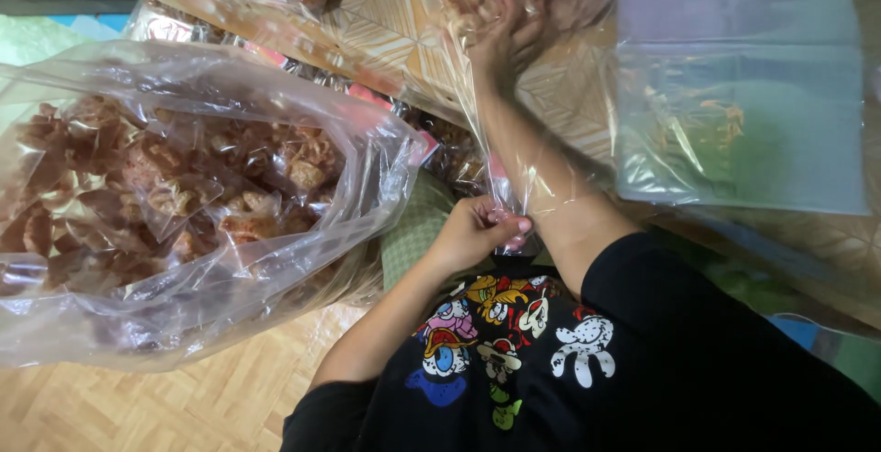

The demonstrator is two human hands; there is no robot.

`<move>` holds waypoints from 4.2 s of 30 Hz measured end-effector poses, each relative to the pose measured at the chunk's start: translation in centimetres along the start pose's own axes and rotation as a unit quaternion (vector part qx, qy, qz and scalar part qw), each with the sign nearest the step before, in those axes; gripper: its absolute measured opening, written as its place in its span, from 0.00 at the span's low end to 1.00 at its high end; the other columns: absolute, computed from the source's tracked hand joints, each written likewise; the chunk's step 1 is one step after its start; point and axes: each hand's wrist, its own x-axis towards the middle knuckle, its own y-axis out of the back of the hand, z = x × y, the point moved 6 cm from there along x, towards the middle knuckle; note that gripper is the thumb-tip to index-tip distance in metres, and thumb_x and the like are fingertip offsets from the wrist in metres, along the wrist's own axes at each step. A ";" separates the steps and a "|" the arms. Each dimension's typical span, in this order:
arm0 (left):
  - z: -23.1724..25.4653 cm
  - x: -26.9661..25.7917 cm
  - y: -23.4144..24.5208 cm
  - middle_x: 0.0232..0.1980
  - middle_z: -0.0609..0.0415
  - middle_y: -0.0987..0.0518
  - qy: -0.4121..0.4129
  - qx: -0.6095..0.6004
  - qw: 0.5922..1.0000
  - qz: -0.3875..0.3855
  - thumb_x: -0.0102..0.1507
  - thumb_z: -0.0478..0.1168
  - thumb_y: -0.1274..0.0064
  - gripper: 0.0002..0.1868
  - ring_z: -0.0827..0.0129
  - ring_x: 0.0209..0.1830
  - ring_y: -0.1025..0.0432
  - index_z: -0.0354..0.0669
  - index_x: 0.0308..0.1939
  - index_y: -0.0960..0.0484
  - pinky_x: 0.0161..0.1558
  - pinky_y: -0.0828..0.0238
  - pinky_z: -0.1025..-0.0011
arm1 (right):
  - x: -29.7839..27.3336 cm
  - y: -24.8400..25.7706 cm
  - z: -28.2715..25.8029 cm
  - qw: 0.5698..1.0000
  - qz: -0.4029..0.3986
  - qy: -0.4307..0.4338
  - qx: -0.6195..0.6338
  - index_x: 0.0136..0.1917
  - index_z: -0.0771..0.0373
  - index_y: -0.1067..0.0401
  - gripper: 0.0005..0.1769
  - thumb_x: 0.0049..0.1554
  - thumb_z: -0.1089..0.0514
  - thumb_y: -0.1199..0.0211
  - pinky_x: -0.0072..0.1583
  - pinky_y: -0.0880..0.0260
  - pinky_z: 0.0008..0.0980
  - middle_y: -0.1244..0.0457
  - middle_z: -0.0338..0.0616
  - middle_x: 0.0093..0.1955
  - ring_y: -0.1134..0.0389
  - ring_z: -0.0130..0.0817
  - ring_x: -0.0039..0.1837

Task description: Packaging snacks into small plastic bags and sealing them with a heat sealer

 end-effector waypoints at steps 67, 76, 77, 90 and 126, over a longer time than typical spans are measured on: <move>1.5 -9.1 8.1 0.59 0.33 0.33 0.215 0.658 0.682 0.236 0.63 0.56 0.57 0.32 0.30 0.53 0.38 0.34 0.61 0.35 0.40 0.30 0.43 | -21.2 13.0 -23.6 0.601 -0.707 0.199 0.316 0.67 0.59 0.38 0.25 0.57 0.70 0.52 0.47 0.36 0.26 0.37 0.45 0.60 0.38 0.28 0.46; 10.6 -13.6 10.9 0.50 0.38 0.23 0.009 0.478 0.800 0.363 0.61 0.40 0.50 0.26 0.54 0.39 0.27 0.35 0.61 0.34 0.38 0.30 0.62 | -21.4 4.6 -17.0 0.767 -0.618 0.149 0.084 0.76 0.53 0.55 0.38 0.55 0.66 0.48 0.42 0.35 0.31 0.46 0.52 0.73 0.36 0.32 0.43; 13.3 -14.8 11.7 0.45 0.40 0.23 -0.082 0.475 0.750 0.453 0.61 0.31 0.49 0.26 0.60 0.27 0.27 0.37 0.62 0.38 0.26 0.29 0.66 | -21.3 5.0 -17.1 0.766 -0.621 0.137 0.093 0.76 0.50 0.56 0.40 0.55 0.67 0.46 0.29 0.39 0.25 0.42 0.52 0.69 0.40 0.24 0.31; 16.4 -17.8 15.0 0.51 0.49 0.36 -0.254 0.443 0.648 0.565 0.64 0.29 0.46 0.20 0.62 0.49 0.35 0.45 0.58 0.33 0.53 0.30 0.66 | -23.6 5.7 -18.2 0.554 -0.660 0.020 0.507 0.78 0.43 0.62 0.59 0.47 0.53 0.24 0.75 0.48 0.56 0.57 0.64 0.79 0.51 0.59 0.77; 12.8 -11.9 17.0 0.50 0.66 0.24 -0.276 0.539 0.761 0.234 0.43 0.34 0.49 0.23 0.61 0.66 0.41 0.59 0.41 0.24 0.67 0.71 0.49 | -21.5 3.0 -13.7 0.495 -0.594 -0.287 0.566 0.64 0.54 0.41 0.33 0.49 0.68 0.32 0.53 0.22 0.52 0.36 0.56 0.58 0.29 0.53 0.56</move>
